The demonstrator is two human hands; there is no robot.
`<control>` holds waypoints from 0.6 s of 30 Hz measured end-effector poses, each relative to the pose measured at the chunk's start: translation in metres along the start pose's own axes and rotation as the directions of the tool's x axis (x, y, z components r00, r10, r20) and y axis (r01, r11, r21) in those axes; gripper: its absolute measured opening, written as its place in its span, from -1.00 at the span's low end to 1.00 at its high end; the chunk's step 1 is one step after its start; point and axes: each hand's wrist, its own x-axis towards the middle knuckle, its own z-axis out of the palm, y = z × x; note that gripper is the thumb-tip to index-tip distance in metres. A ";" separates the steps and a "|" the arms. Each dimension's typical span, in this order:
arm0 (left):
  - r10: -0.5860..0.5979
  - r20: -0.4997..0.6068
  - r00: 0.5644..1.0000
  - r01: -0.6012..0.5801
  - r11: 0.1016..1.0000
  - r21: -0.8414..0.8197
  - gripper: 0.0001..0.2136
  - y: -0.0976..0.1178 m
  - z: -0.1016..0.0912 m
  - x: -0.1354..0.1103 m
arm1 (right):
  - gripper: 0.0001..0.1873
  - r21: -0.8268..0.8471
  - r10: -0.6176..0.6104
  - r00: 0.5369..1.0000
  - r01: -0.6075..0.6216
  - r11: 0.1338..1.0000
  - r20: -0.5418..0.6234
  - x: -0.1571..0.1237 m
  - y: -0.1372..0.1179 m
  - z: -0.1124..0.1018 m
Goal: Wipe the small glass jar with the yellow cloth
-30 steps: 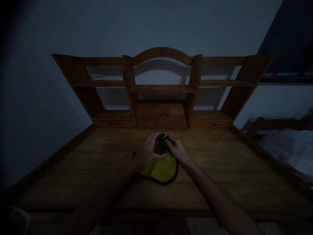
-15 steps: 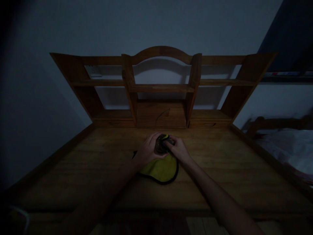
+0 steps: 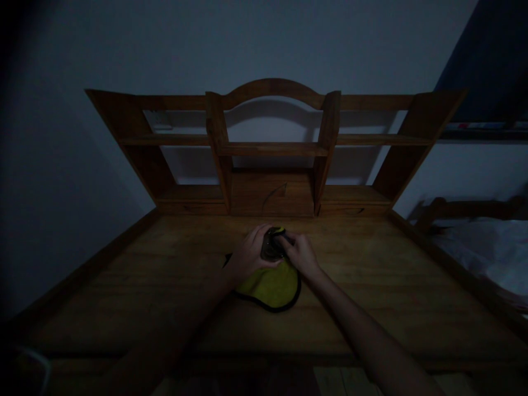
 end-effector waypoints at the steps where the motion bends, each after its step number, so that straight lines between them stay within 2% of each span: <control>1: -0.003 -0.003 1.000 0.003 1.000 -0.001 -0.22 0.000 0.000 0.000 | -0.65 -0.018 -0.013 1.000 0.013 1.000 0.000 -0.001 -0.002 0.000; 6: -0.022 -0.029 0.999 0.022 1.000 -0.007 -0.20 -0.002 0.002 0.000 | -0.61 -0.095 -0.054 0.998 0.051 0.994 -0.024 -0.001 -0.007 -0.001; 9: -0.027 -0.059 0.998 0.027 1.000 -0.007 -0.21 -0.003 0.003 0.000 | -0.59 -0.039 -0.053 0.997 0.051 0.998 -0.047 -0.001 -0.008 -0.001; 13: -0.044 -0.108 0.993 0.044 0.999 -0.004 -0.23 -0.003 0.002 -0.001 | -0.58 0.174 0.034 0.998 -0.025 0.985 -0.052 0.002 -0.007 0.000; 18: -0.022 -0.150 0.988 0.021 1.000 -0.005 -0.18 -0.003 0.001 -0.002 | -0.68 0.473 0.168 0.986 -0.151 0.868 0.008 0.004 -0.010 0.004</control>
